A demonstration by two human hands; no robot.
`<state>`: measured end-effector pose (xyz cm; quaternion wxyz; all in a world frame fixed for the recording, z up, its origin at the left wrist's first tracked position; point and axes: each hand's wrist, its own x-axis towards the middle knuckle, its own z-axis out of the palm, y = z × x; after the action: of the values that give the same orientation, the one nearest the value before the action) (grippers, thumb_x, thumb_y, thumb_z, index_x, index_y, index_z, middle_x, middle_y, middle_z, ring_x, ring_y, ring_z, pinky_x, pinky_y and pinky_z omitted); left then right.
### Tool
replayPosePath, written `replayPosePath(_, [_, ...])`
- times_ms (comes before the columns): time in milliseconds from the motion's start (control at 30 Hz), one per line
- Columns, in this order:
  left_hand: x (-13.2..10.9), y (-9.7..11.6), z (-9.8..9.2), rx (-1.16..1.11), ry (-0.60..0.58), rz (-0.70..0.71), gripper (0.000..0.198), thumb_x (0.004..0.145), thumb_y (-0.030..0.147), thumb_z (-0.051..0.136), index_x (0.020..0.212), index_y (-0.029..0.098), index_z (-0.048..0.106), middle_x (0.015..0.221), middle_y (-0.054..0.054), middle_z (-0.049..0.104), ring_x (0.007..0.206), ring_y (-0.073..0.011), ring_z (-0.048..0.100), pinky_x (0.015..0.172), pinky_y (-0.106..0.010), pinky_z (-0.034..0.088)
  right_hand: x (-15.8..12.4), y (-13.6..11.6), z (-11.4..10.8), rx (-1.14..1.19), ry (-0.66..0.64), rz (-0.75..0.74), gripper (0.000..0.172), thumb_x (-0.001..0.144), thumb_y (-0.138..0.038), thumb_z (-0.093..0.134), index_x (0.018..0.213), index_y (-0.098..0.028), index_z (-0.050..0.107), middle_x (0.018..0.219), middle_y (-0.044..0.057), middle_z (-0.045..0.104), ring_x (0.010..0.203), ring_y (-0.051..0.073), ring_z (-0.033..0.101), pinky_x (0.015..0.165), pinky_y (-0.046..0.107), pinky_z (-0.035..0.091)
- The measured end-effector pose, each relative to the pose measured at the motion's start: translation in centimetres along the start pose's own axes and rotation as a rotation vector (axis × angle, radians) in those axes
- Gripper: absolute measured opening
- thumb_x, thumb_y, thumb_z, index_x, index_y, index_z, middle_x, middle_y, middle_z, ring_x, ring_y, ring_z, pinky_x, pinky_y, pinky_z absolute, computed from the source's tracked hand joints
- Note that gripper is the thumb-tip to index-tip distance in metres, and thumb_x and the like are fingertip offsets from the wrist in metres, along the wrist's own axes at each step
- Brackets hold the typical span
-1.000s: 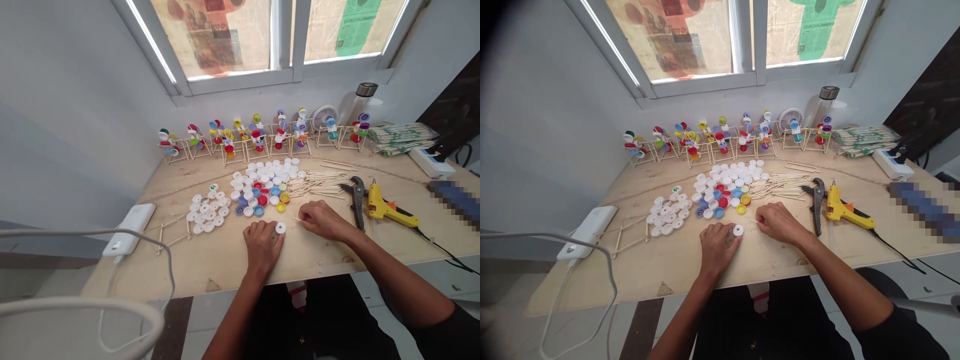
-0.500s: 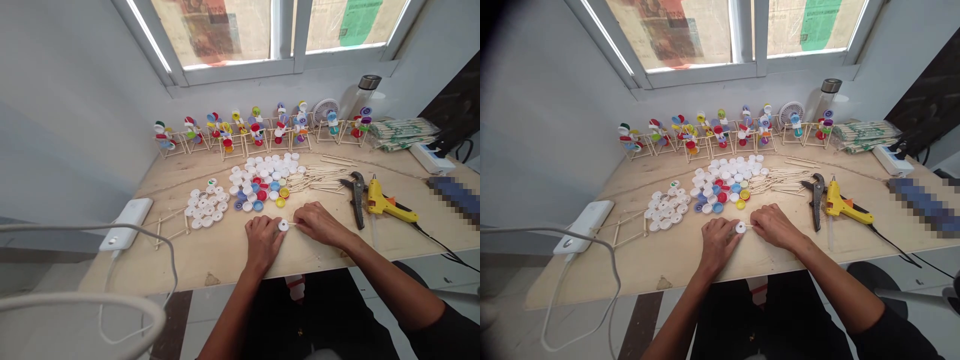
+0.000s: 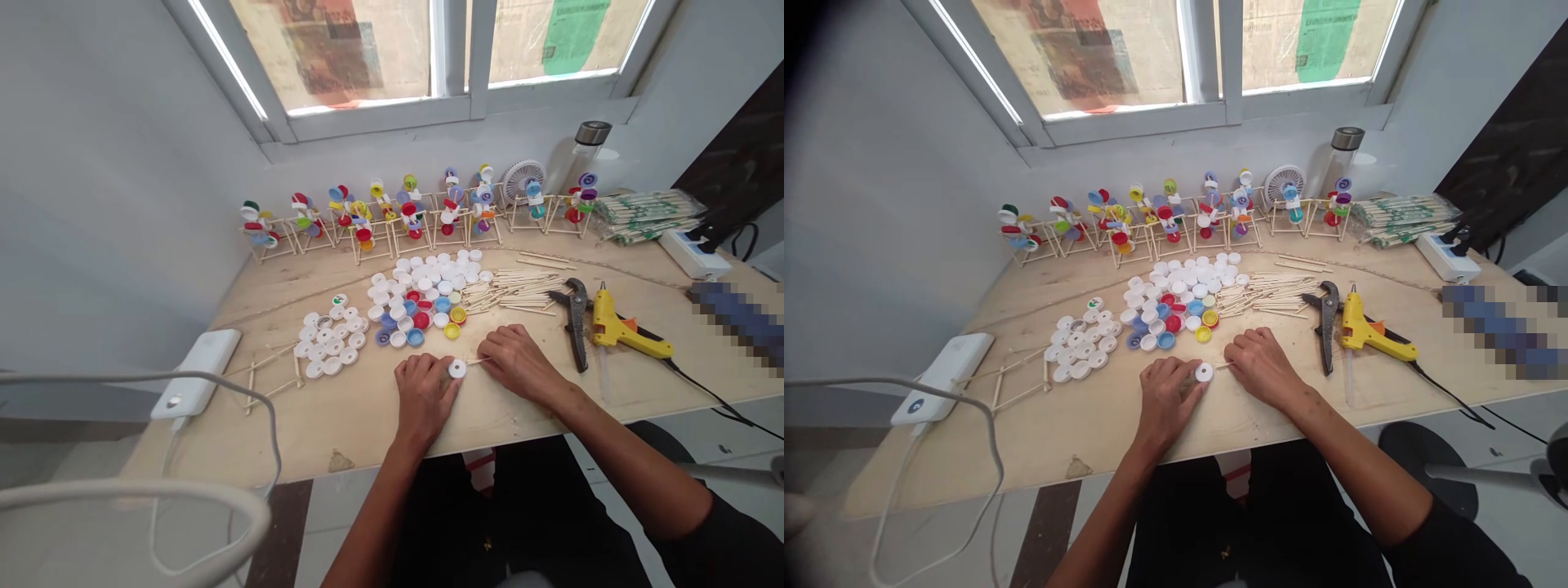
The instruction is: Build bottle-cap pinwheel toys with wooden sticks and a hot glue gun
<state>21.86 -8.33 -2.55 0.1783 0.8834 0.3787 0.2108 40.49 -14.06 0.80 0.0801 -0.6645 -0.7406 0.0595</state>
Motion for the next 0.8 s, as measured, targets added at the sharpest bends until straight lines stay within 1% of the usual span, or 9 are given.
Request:
replayPosePath(133, [0.0, -0.1, 0.1, 0.013, 0.029, 0.019, 0.024, 0.080, 0.028, 0.060, 0.104, 0.026, 0.063, 0.090, -0.003, 0.061, 0.090, -0.0200, 0.053, 0.084, -0.036, 0.033, -1.1, 0.1, -0.5, 0.018, 0.041, -0.004, 0.007, 0.086, -0.014, 0.053, 0.084, -0.018, 0.059, 0.086, 0.006, 0.062, 0.086, 0.022, 0.051, 0.082, 0.034, 0.029])
replayPosePath(200, [0.0, -0.2, 0.1, 0.022, 0.040, 0.031, 0.024, 0.079, 0.028, 0.060, 0.103, 0.026, 0.063, 0.089, -0.003, 0.062, 0.089, -0.0200, 0.054, 0.083, -0.036, 0.033, -2.3, 0.8, -1.0, 0.067, 0.144, 0.014, 0.008, 0.088, -0.017, 0.052, 0.090, -0.018, 0.059, 0.090, 0.006, 0.062, 0.088, 0.022, 0.053, 0.084, 0.035, 0.031])
replayPosePath(267, [0.0, -0.2, 0.1, 0.031, 0.043, 0.041, 0.024, 0.079, 0.027, 0.060, 0.103, 0.026, 0.063, 0.089, -0.003, 0.062, 0.088, -0.0201, 0.054, 0.083, -0.036, 0.034, -4.0, 2.2, -1.6, 0.090, 0.304, 0.066, 0.012, 0.091, -0.020, 0.047, 0.093, -0.018, 0.059, 0.093, 0.007, 0.063, 0.091, 0.022, 0.054, 0.085, 0.035, 0.032])
replayPosePath(333, [0.1, -0.2, 0.0, 0.035, 0.044, 0.049, 0.024, 0.079, 0.026, 0.060, 0.103, 0.026, 0.064, 0.089, -0.003, 0.062, 0.088, -0.0203, 0.054, 0.083, -0.037, 0.034, -6.0, 4.1, -2.2, 0.038, 0.450, 0.149, 0.016, 0.093, -0.022, 0.043, 0.094, -0.018, 0.059, 0.094, 0.008, 0.064, 0.093, 0.023, 0.055, 0.085, 0.036, 0.034])
replayPosePath(400, [0.1, -0.2, -0.1, 0.037, 0.044, 0.058, 0.023, 0.079, 0.026, 0.059, 0.102, 0.025, 0.064, 0.088, -0.004, 0.063, 0.088, -0.0205, 0.055, 0.082, -0.037, 0.034, -8.2, 6.0, -2.7, -0.082, 0.506, 0.265, 0.020, 0.093, -0.024, 0.041, 0.095, -0.018, 0.060, 0.097, 0.009, 0.064, 0.095, 0.025, 0.056, 0.084, 0.037, 0.035])
replayPosePath(467, [0.1, -0.2, -0.2, 0.042, 0.048, 0.068, 0.023, 0.080, 0.026, 0.058, 0.102, 0.025, 0.064, 0.088, -0.004, 0.063, 0.088, -0.0204, 0.055, 0.082, -0.037, 0.034, -10.1, 7.8, -2.9, -0.213, 0.479, 0.363, 0.022, 0.092, -0.024, 0.041, 0.098, -0.017, 0.061, 0.100, 0.011, 0.064, 0.097, 0.027, 0.055, 0.082, 0.039, 0.036])
replayPosePath(567, [0.1, -0.2, -0.2, 0.056, 0.059, 0.079, 0.022, 0.079, 0.026, 0.058, 0.101, 0.025, 0.064, 0.088, -0.003, 0.063, 0.086, -0.0201, 0.055, 0.081, -0.037, 0.035, -12.2, 9.9, -2.9, -0.334, 0.412, 0.449, 0.027, 0.090, -0.025, 0.040, 0.102, -0.016, 0.062, 0.105, 0.012, 0.063, 0.101, 0.030, 0.054, 0.081, 0.041, 0.036])
replayPosePath(667, [0.1, -0.3, -0.2, 0.057, 0.059, 0.079, 0.023, 0.079, 0.026, 0.058, 0.101, 0.025, 0.064, 0.089, -0.004, 0.063, 0.087, -0.0203, 0.055, 0.081, -0.036, 0.035, -13.3, 11.4, -2.6, -0.401, 0.348, 0.522, 0.031, 0.087, -0.026, 0.040, 0.106, -0.015, 0.061, 0.109, 0.013, 0.062, 0.100, 0.031, 0.053, 0.079, 0.044, 0.038])
replayPosePath(800, [0.1, -0.2, -0.1, 0.055, 0.055, 0.085, 0.022, 0.080, 0.026, 0.057, 0.101, 0.025, 0.064, 0.089, -0.003, 0.063, 0.087, -0.0203, 0.055, 0.081, -0.036, 0.035, -13.7, 13.0, -2.0, -0.453, 0.211, 0.554, 0.037, 0.083, -0.027, 0.041, 0.115, -0.015, 0.057, 0.118, 0.013, 0.058, 0.101, 0.032, 0.052, 0.077, 0.045, 0.042])
